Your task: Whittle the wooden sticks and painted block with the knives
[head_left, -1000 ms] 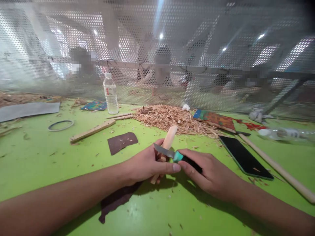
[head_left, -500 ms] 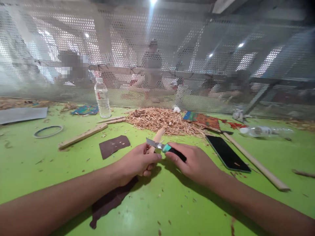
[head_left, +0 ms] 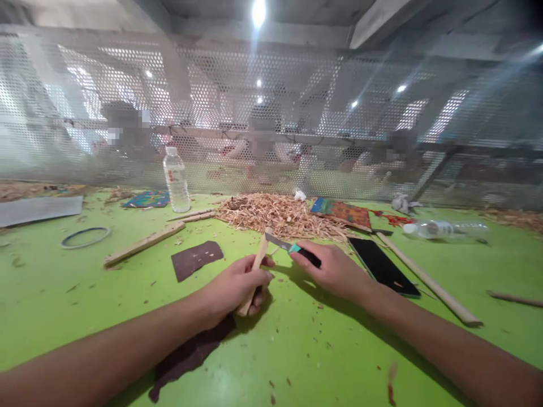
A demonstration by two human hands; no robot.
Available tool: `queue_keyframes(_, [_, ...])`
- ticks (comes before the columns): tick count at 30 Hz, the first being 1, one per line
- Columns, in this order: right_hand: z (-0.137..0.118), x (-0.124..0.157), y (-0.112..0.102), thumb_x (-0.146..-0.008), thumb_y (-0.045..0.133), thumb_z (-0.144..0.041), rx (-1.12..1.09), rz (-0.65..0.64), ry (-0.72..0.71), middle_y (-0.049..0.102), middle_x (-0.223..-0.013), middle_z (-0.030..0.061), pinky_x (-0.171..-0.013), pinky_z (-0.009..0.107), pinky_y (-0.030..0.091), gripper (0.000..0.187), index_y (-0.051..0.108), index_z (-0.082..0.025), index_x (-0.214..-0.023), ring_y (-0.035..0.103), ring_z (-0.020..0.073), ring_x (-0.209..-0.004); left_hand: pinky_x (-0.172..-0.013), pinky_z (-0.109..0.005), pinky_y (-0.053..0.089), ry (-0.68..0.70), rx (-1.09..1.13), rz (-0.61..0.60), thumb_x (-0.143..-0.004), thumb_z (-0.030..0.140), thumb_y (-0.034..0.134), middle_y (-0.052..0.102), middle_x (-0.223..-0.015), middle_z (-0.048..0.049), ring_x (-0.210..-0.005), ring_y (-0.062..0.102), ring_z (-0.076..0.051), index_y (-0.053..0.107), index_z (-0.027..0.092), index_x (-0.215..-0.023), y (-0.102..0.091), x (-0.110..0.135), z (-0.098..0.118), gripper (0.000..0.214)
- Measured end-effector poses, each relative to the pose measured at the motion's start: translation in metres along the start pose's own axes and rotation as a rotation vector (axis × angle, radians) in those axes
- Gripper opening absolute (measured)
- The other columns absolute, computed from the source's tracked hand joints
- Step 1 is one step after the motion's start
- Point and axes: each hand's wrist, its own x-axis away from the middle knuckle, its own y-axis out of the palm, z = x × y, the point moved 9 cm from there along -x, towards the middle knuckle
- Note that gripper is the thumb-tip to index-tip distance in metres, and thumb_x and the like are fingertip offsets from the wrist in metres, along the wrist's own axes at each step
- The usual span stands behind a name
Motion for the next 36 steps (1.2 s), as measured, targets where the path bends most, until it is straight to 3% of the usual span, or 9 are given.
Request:
queue_keyframes(7, [-0.037,0.011,0.016,-0.106,0.042,-0.053,-0.081,-0.145,-0.253,0.069,-0.084,0.0039,-0.065,0.027,0.038,0.041,0.065,-0.019,-0.100,0.059,0.0166,-0.070,-0.043,-0.020,0.034,0.028,-0.128,-0.039,-0.080,0.028,0.065,0.046,-0.052,0.0102,-0.044,0.040,-0.009,0.048,0.023,-0.095,0.009,0.007,0.002,0.023])
queue_keyframes(15, [-0.025,0.007,0.012,-0.104,0.042,-0.062,0.028,-0.060,-0.236,0.076,-0.101,0.0106,-0.067,0.031,0.041,0.053,0.068,-0.018,-0.117,0.069,0.0234,-0.083,-0.043,-0.019,0.022,-0.075,-0.013,-0.071,-0.081,0.021,0.060,0.036,-0.055,0.0127,-0.046,0.027,-0.006,0.036,0.025,-0.090,0.014,0.003,-0.009,0.026])
queue_keyframes(17, [-0.013,0.002,0.008,-0.102,0.044,-0.064,0.017,-0.028,-0.158,0.077,-0.094,0.0077,-0.064,0.030,0.041,0.052,0.070,-0.021,-0.111,0.068,0.0216,-0.077,-0.044,-0.018,0.021,-0.075,-0.004,-0.080,-0.082,0.019,0.058,0.035,-0.057,0.0126,-0.047,0.028,-0.006,0.035,0.025,-0.093,0.014,0.005,-0.009,0.026])
queue_keyframes(20, [0.028,-0.005,-0.014,-0.105,0.039,-0.060,0.033,0.111,0.052,0.069,-0.069,0.0037,-0.054,0.029,0.036,0.051,0.071,-0.021,-0.098,0.058,0.0176,-0.054,-0.042,-0.020,0.025,-0.064,-0.019,-0.157,-0.083,0.020,0.061,0.039,-0.058,0.0118,-0.046,0.032,-0.007,0.036,0.026,-0.095,0.020,0.011,-0.008,0.028])
queue_keyframes(23, [0.065,-0.005,-0.046,-0.104,0.038,-0.058,0.084,0.302,0.180,0.071,-0.080,0.0106,-0.063,0.033,0.039,0.052,0.070,-0.017,-0.102,0.063,0.0248,-0.069,-0.041,-0.021,0.026,-0.036,-0.006,-0.185,-0.085,0.023,0.062,0.039,-0.057,0.0117,-0.045,0.032,-0.007,0.039,0.025,-0.099,0.022,0.015,-0.005,0.027])
queue_keyframes(25, [0.071,-0.004,-0.055,-0.104,0.037,-0.059,0.086,0.347,0.189,0.071,-0.085,0.0121,-0.067,0.034,0.041,0.053,0.069,-0.017,-0.104,0.065,0.0270,-0.076,-0.042,-0.021,0.026,-0.028,0.031,-0.145,-0.086,0.023,0.062,0.037,-0.057,0.0119,-0.046,0.031,-0.007,0.039,0.025,-0.100,0.017,0.012,-0.004,0.027])
queue_keyframes(28, [0.053,-0.005,-0.047,-0.105,0.037,-0.059,0.055,0.297,0.115,0.072,-0.087,0.0102,-0.069,0.033,0.041,0.051,0.067,-0.017,-0.108,0.065,0.0252,-0.078,-0.044,-0.020,0.028,-0.027,0.070,-0.115,-0.086,0.025,0.063,0.039,-0.059,0.0106,-0.049,0.034,-0.007,0.039,0.024,-0.096,0.012,0.007,-0.005,0.026])
queue_keyframes(36, [-0.026,0.002,0.015,-0.105,0.042,-0.055,-0.028,-0.051,-0.198,0.068,-0.078,0.0023,-0.061,0.026,0.037,0.043,0.065,-0.020,-0.095,0.058,0.0162,-0.065,-0.049,-0.021,0.036,-0.010,0.031,-0.157,-0.082,0.047,0.079,0.045,-0.059,0.0093,-0.051,0.041,-0.007,0.044,0.022,-0.089,0.013,0.005,-0.006,0.043])
